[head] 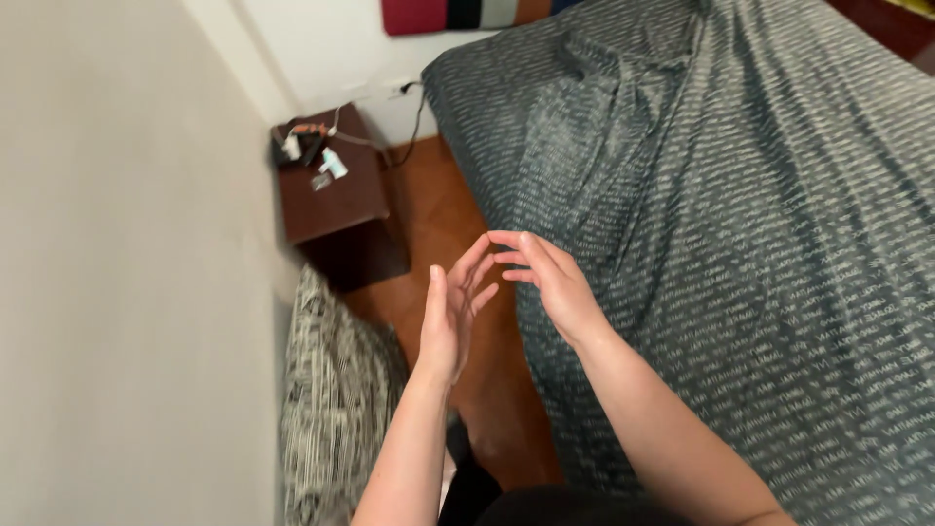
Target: Making the bed by spreading and smoothing out the sheets and a decorative blanket.
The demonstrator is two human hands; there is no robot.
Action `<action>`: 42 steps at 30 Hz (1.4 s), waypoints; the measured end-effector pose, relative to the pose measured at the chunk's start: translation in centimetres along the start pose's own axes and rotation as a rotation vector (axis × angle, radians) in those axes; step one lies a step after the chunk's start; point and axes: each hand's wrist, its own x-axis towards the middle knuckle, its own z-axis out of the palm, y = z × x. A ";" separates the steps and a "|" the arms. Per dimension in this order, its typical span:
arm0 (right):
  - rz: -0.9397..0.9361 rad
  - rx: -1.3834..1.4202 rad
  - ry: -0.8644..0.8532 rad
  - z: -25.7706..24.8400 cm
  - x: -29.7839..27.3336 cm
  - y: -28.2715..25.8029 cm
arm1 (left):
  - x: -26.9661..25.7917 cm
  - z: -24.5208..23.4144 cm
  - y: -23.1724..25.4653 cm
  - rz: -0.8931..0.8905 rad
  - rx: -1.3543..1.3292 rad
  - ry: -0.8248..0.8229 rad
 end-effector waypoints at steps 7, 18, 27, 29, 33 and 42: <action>-0.054 0.020 0.165 -0.5 12.6 2.8 | 12.8 -6.1 0.8 -0.031 0.032 -0.139; -0.213 -0.052 0.351 -0.5 30.0 4.4 | 33.6 -15.0 2.2 -0.056 0.060 -0.260; -0.047 -0.143 0.614 -4.5 39.6 4.9 | 47.5 -15.9 0.1 0.038 0.210 -0.435; -0.093 -0.169 0.635 -6.4 42.6 5.6 | 51.8 -15.8 -0.6 0.061 0.255 -0.473; -0.132 -0.149 0.703 -10.5 48.6 7.1 | 59.4 -14.4 -1.2 0.074 0.294 -0.532; -0.154 -0.153 0.869 -17.3 56.7 6.5 | 71.8 -11.4 -4.3 -0.012 0.222 -0.682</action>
